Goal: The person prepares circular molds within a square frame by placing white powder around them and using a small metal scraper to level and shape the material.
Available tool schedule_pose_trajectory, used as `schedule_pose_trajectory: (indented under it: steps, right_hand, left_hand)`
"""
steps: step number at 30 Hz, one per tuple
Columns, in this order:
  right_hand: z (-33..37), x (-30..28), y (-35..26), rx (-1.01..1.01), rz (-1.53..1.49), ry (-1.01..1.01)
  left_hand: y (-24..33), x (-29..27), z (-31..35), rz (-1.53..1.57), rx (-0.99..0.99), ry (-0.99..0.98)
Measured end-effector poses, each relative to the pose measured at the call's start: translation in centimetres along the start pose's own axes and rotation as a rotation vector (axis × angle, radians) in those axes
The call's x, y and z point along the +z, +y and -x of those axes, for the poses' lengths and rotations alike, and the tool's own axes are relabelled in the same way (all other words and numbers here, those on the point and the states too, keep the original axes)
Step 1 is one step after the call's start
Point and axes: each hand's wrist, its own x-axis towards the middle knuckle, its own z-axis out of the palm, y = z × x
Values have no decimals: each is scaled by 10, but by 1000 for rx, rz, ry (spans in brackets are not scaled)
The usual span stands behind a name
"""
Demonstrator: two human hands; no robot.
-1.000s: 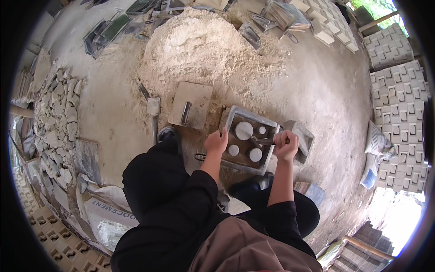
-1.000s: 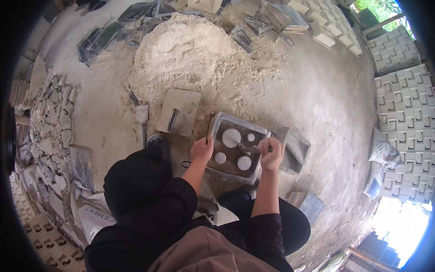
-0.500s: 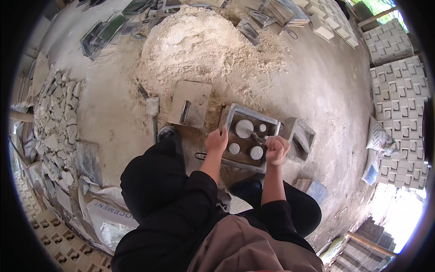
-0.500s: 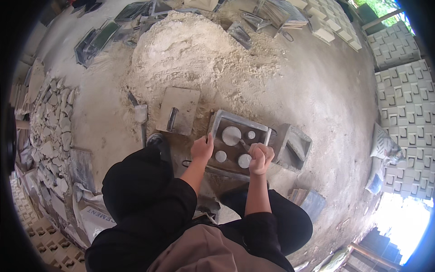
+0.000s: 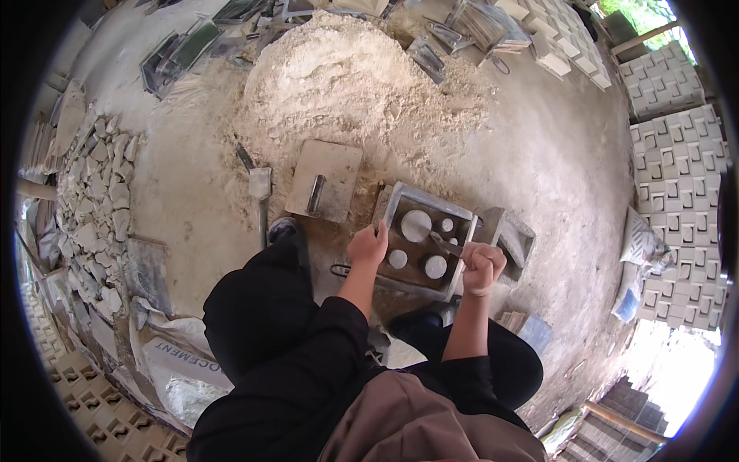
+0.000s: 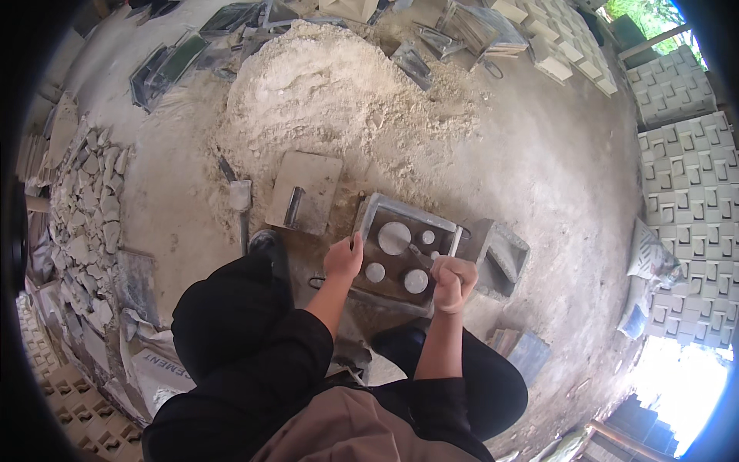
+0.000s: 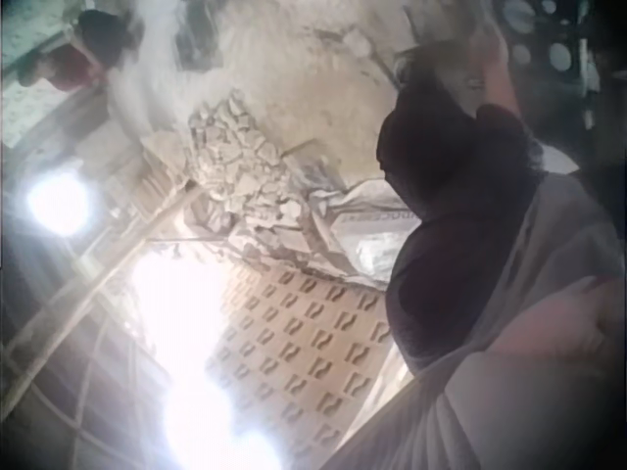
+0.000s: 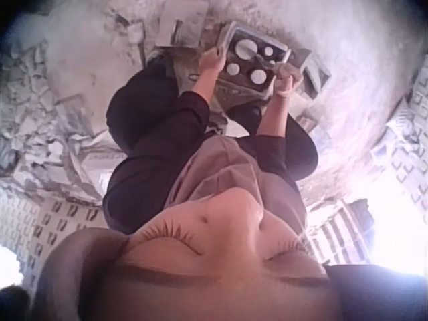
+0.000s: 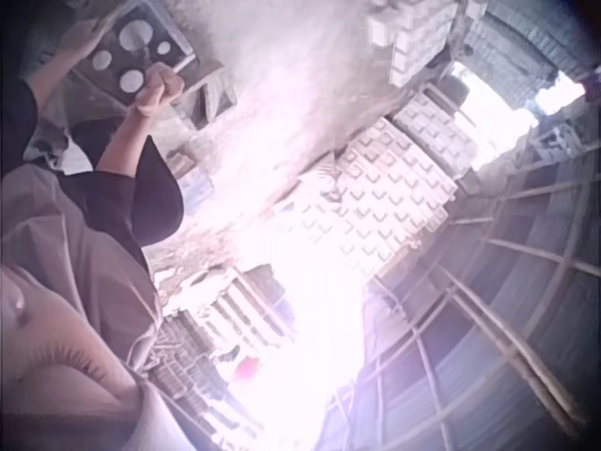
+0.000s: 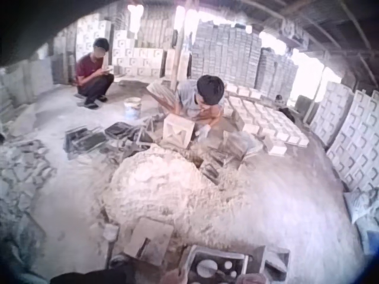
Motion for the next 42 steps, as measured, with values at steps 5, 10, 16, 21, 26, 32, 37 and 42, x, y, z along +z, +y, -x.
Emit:
schedule_pose_trajectory:
  steps: [5, 10, 16, 21, 26, 32, 37, 42]
  right_hand:
    - [-1, -12, 10, 175, 20, 45]
    - [-4, -30, -4, 272, -86, -143]
    - [-1, -24, -3, 98, 7, 80]
    - [3, -22, 11, 62, 55, 234]
    - [-3, -11, 5, -76, 115, 472]
    - [5, -10, 17, -8, 147, 316]
    - [0, 4, -14, 73, 27, 102]
    - [0, -6, 7, 145, -12, 11]
  left_hand:
    - [-2, 1, -2, 11, 6, -67]
    - [-1, -1, -3, 25, -3, -76]
    - [4, -5, -5, -1, 11, -65]
    - [4, -4, -2, 41, 5, -60]
    - [4, -3, -6, 10, 9, -61]
    - [2, 0, -2, -8, -9, -81]
    - [3, -7, 0, 22, -17, -90]
    - [2, -2, -4, 9, 0, -72]
